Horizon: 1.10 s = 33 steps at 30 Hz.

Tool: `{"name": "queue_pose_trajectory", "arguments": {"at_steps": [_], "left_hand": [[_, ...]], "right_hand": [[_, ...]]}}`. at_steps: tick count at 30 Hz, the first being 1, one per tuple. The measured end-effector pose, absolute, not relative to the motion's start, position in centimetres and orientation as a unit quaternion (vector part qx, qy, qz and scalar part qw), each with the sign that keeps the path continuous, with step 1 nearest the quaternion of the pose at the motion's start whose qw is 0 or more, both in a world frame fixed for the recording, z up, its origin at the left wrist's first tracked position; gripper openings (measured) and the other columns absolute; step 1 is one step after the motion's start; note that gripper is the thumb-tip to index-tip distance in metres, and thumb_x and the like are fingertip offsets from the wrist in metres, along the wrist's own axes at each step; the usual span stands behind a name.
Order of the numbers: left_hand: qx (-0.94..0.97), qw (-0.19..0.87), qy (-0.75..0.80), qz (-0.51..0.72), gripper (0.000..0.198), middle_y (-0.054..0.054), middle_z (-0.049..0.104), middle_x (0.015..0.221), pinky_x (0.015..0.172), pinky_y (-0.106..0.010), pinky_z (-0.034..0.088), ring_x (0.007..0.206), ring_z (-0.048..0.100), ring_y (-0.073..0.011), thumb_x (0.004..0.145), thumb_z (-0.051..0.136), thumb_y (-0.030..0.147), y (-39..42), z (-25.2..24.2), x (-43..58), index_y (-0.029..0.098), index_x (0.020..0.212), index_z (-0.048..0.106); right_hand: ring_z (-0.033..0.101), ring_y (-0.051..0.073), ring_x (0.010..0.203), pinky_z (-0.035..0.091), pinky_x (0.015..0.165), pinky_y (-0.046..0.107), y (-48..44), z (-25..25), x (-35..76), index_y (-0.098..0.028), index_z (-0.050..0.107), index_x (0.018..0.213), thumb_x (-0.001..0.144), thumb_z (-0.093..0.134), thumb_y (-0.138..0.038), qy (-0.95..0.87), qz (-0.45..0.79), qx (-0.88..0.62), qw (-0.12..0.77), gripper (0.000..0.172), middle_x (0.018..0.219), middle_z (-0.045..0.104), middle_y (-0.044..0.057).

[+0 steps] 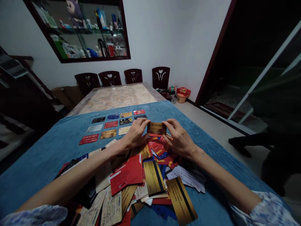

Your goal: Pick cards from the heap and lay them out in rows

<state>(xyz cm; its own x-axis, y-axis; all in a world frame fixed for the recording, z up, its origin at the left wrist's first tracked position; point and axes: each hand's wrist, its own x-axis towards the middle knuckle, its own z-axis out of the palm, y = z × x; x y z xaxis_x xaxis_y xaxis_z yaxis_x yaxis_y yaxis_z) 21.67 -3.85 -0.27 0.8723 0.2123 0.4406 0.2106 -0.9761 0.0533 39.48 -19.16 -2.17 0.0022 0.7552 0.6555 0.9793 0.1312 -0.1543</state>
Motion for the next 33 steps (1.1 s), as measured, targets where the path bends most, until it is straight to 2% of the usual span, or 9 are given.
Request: {"name": "queue_pose_trajectory", "arguments": {"at_steps": [9,16,23,28,33], "left_hand": [[0.963,0.022,0.129,0.234,0.050,-0.015,0.054,0.123,0.096,-0.045,0.043,0.116,0.050,-0.0302,0.079,0.062,0.022,-0.8,-0.3,16.0,0.016,0.127,0.050],[0.969,0.042,0.144,0.195,0.047,-0.015,0.055,0.124,0.097,-0.045,0.044,0.114,0.051,-0.0294,0.081,0.062,0.027,1.8,-0.1,11.8,0.015,0.126,0.053],[0.970,0.032,0.176,0.166,0.046,-0.014,0.056,0.124,0.098,-0.044,0.043,0.115,0.051,-0.0289,0.081,0.064,0.028,4.0,-0.1,8.2,0.018,0.125,0.055],[0.969,0.014,0.205,0.135,0.043,-0.013,0.056,0.122,0.094,-0.044,0.043,0.112,0.050,-0.0290,0.083,0.063,0.031,5.6,0.0,6.0,0.018,0.123,0.057],[0.966,0.010,0.236,0.102,0.044,-0.013,0.057,0.121,0.091,-0.044,0.041,0.112,0.049,-0.0294,0.084,0.062,0.033,7.2,0.2,4.2,0.018,0.125,0.057]], "right_hand": [[0.061,0.027,0.098,0.056,0.082,0.040,-14.1,-1.5,37.5,-0.018,0.057,0.124,0.083,0.061,-0.024,-0.735,-0.080,-0.579,0.344,0.042,0.110,0.059,0.014],[0.061,0.023,0.087,0.053,0.077,0.037,-9.8,-1.0,35.1,-0.012,0.064,0.110,0.074,0.070,-0.025,-0.769,-0.011,-0.554,0.318,0.038,0.099,0.062,0.012],[0.059,0.022,0.087,0.051,0.074,0.034,-5.9,-1.0,32.6,-0.011,0.066,0.110,0.073,0.072,-0.025,-0.793,0.025,-0.541,0.279,0.040,0.097,0.061,0.011],[0.058,0.024,0.094,0.048,0.083,0.036,-3.4,-1.2,30.9,-0.017,0.066,0.111,0.074,0.075,-0.030,-0.806,0.014,-0.534,0.254,0.040,0.103,0.062,0.010],[0.057,0.026,0.099,0.046,0.083,0.035,-1.0,-1.1,28.7,-0.016,0.067,0.108,0.075,0.076,-0.036,-0.811,0.009,-0.550,0.202,0.041,0.105,0.064,0.012]]}}
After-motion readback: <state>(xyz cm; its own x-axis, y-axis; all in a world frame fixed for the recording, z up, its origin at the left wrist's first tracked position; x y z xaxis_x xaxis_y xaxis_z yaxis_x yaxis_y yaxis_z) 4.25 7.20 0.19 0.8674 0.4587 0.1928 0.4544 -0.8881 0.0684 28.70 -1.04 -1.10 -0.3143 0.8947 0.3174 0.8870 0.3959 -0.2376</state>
